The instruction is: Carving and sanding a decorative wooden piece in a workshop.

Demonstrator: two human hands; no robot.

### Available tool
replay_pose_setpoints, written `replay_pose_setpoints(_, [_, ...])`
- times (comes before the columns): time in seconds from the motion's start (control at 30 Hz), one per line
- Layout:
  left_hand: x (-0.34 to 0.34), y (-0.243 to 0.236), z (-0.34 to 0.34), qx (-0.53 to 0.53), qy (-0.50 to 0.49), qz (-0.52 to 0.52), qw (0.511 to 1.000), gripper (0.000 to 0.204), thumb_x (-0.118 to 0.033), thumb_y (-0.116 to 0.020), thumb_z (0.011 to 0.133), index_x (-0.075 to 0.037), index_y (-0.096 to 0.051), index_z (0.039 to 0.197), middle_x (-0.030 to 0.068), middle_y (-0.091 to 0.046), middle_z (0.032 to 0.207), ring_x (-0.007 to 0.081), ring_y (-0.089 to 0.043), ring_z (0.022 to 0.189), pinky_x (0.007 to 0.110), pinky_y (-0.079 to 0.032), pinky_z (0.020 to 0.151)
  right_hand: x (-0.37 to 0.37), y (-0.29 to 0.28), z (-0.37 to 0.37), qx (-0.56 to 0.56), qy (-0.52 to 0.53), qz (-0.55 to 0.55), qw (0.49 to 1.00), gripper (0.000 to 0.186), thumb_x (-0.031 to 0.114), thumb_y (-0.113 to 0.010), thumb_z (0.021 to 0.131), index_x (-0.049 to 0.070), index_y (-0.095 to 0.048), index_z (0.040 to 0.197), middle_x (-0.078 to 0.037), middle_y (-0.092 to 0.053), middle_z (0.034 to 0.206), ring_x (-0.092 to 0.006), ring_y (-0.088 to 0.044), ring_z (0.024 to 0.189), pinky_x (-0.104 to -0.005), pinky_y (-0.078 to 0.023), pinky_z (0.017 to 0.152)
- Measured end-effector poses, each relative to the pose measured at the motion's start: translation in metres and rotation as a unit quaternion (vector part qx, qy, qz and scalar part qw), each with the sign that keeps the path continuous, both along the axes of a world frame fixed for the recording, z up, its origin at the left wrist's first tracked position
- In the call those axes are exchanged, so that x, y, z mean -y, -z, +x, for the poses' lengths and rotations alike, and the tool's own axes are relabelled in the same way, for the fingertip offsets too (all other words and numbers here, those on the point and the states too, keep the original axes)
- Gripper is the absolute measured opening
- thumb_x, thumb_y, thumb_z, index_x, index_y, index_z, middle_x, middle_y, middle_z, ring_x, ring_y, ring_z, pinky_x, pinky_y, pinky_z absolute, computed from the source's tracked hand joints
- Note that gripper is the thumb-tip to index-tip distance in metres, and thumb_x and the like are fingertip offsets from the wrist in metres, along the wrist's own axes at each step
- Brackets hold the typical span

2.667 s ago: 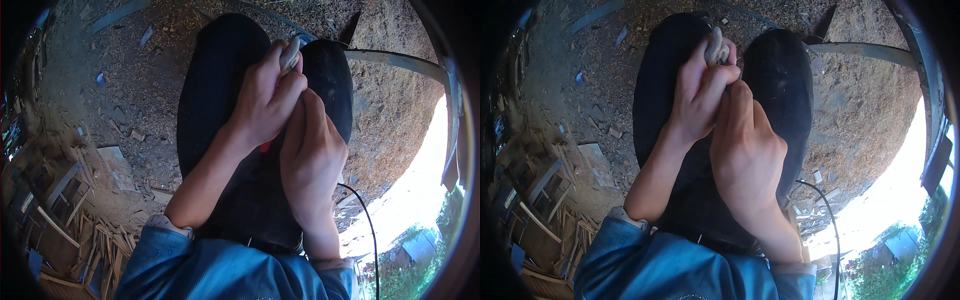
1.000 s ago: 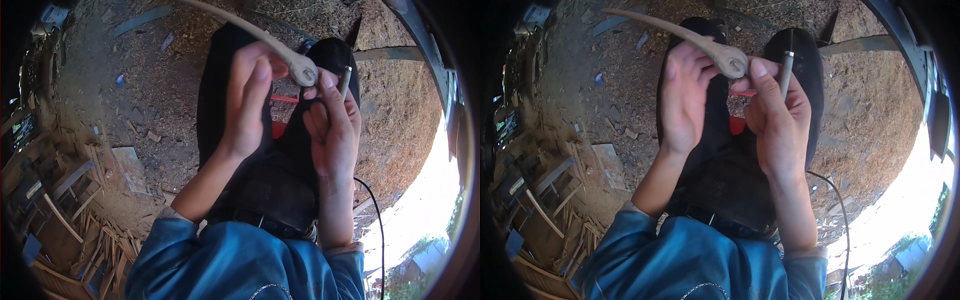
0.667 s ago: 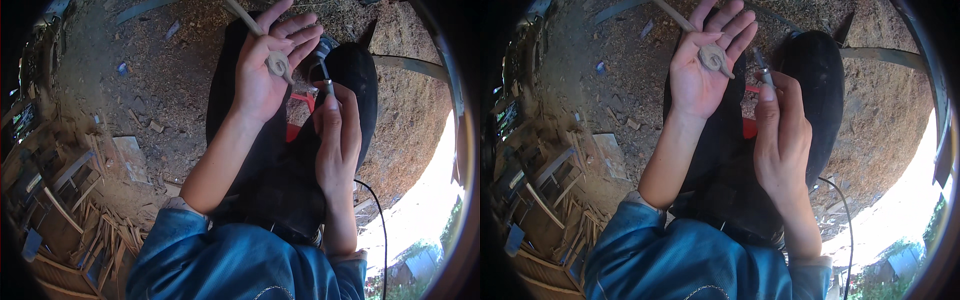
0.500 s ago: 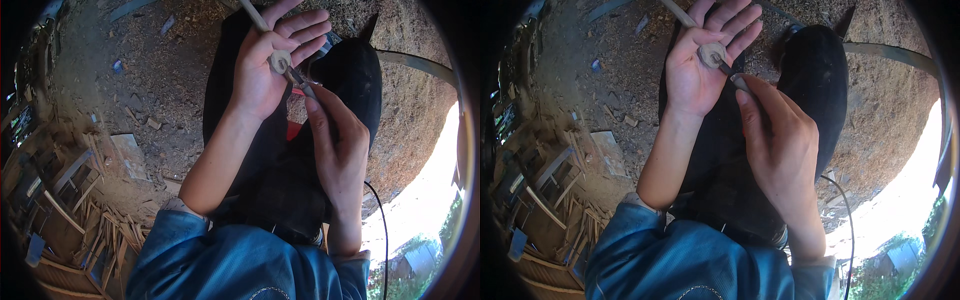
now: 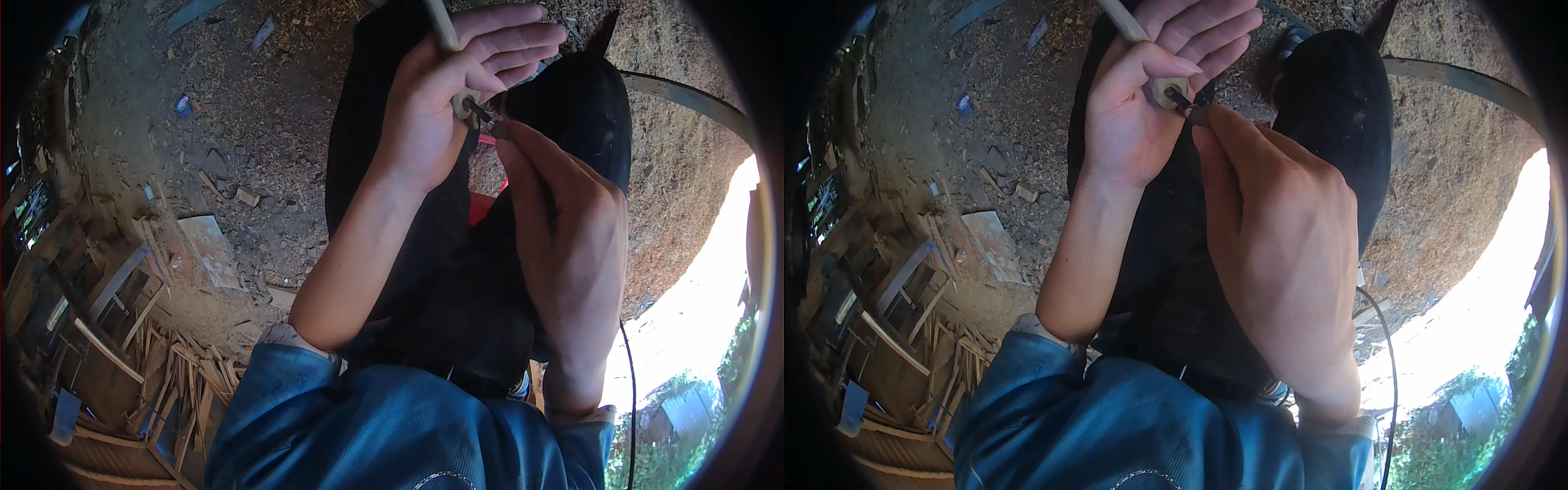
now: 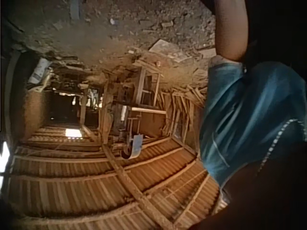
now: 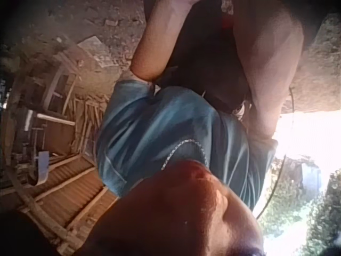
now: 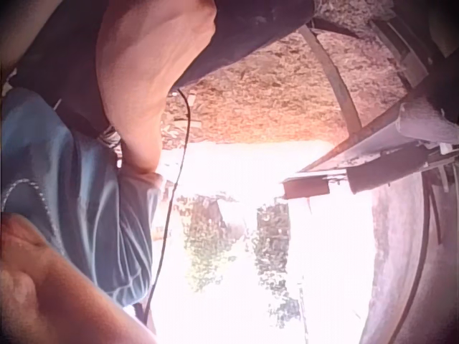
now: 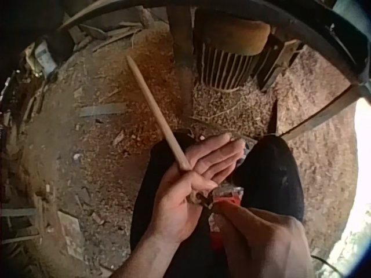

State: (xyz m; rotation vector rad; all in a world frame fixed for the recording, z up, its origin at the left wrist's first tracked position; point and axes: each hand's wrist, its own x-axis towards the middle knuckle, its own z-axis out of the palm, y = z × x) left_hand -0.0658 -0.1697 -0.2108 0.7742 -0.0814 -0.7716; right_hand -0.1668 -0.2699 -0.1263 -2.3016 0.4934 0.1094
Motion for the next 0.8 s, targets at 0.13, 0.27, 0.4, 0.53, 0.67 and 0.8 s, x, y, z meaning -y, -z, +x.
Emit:
replay_pose_setpoints(0.13, [0.000,0.005,0.004,0.013,0.040,0.013,0.999,0.060,-0.004,-0.044,0.087,0.008,-0.045,0.146,0.0247,-0.055,0.143,0.0349,-0.049,0.140,0.048,-0.034,0.123,-0.004,-0.008,0.009,-0.032,-0.041,-0.051,0.997,0.020,0.011,-0.066,0.098,-0.003,-0.072,0.110,-0.022,-0.073,0.090,-0.0358,-0.073,0.078,-0.0401,-0.054,0.068])
replay_pose_setpoints(0.27, [0.002,0.016,0.010,-0.039,0.046,-0.005,0.998,0.059,-0.005,-0.044,0.086,0.010,-0.047,0.143,0.0259,-0.059,0.138,0.0346,-0.051,0.138,0.047,-0.035,0.123,-0.007,-0.001,0.013,-0.036,-0.067,-0.085,0.993,0.019,0.013,-0.066,0.097,-0.001,-0.072,0.110,-0.020,-0.071,0.085,-0.0370,-0.071,0.075,-0.0427,-0.053,0.063])
replay_pose_setpoints(0.4, [0.003,0.010,0.011,-0.070,0.027,0.021,0.997,0.057,-0.005,-0.043,0.086,0.010,-0.048,0.141,0.0277,-0.060,0.135,0.0353,-0.052,0.137,0.046,-0.037,0.122,-0.020,0.012,0.011,0.004,-0.050,-0.110,0.993,0.020,0.013,-0.066,0.098,0.000,-0.070,0.113,-0.019,-0.071,0.088,-0.0357,-0.071,0.073,-0.0412,-0.053,0.059])
replay_pose_setpoints(0.53, [0.002,0.011,0.012,-0.096,-0.004,0.013,0.995,0.056,-0.005,-0.040,0.086,0.011,-0.050,0.138,0.0288,-0.060,0.134,0.0363,-0.052,0.137,0.046,-0.040,0.120,-0.035,0.030,0.004,0.053,-0.010,-0.115,0.992,0.020,0.011,-0.066,0.098,-0.001,-0.069,0.114,-0.019,-0.072,0.090,-0.0364,-0.071,0.073,-0.0404,-0.053,0.058])
replay_pose_setpoints(0.67, [-0.004,0.022,0.011,-0.087,-0.003,-0.026,0.996,0.056,-0.006,-0.039,0.086,0.010,-0.049,0.139,0.0286,-0.057,0.139,0.0359,-0.050,0.139,0.045,-0.040,0.120,-0.035,0.052,-0.003,0.112,0.028,-0.028,0.993,0.022,0.010,-0.065,0.098,0.000,-0.067,0.118,-0.018,-0.071,0.088,-0.0330,-0.071,0.069,-0.0373,-0.054,0.059])
replay_pose_setpoints(0.8, [-0.004,0.011,0.005,-0.088,-0.004,-0.023,0.996,0.059,-0.003,-0.038,0.084,0.009,-0.048,0.141,0.0271,-0.053,0.146,0.0360,-0.047,0.141,0.045,-0.037,0.122,-0.023,0.059,-0.012,0.087,0.054,0.137,0.985,0.023,0.013,-0.063,0.101,0.001,-0.067,0.120,-0.015,-0.073,0.094,-0.0230,-0.072,0.074,-0.0322,-0.054,0.066])
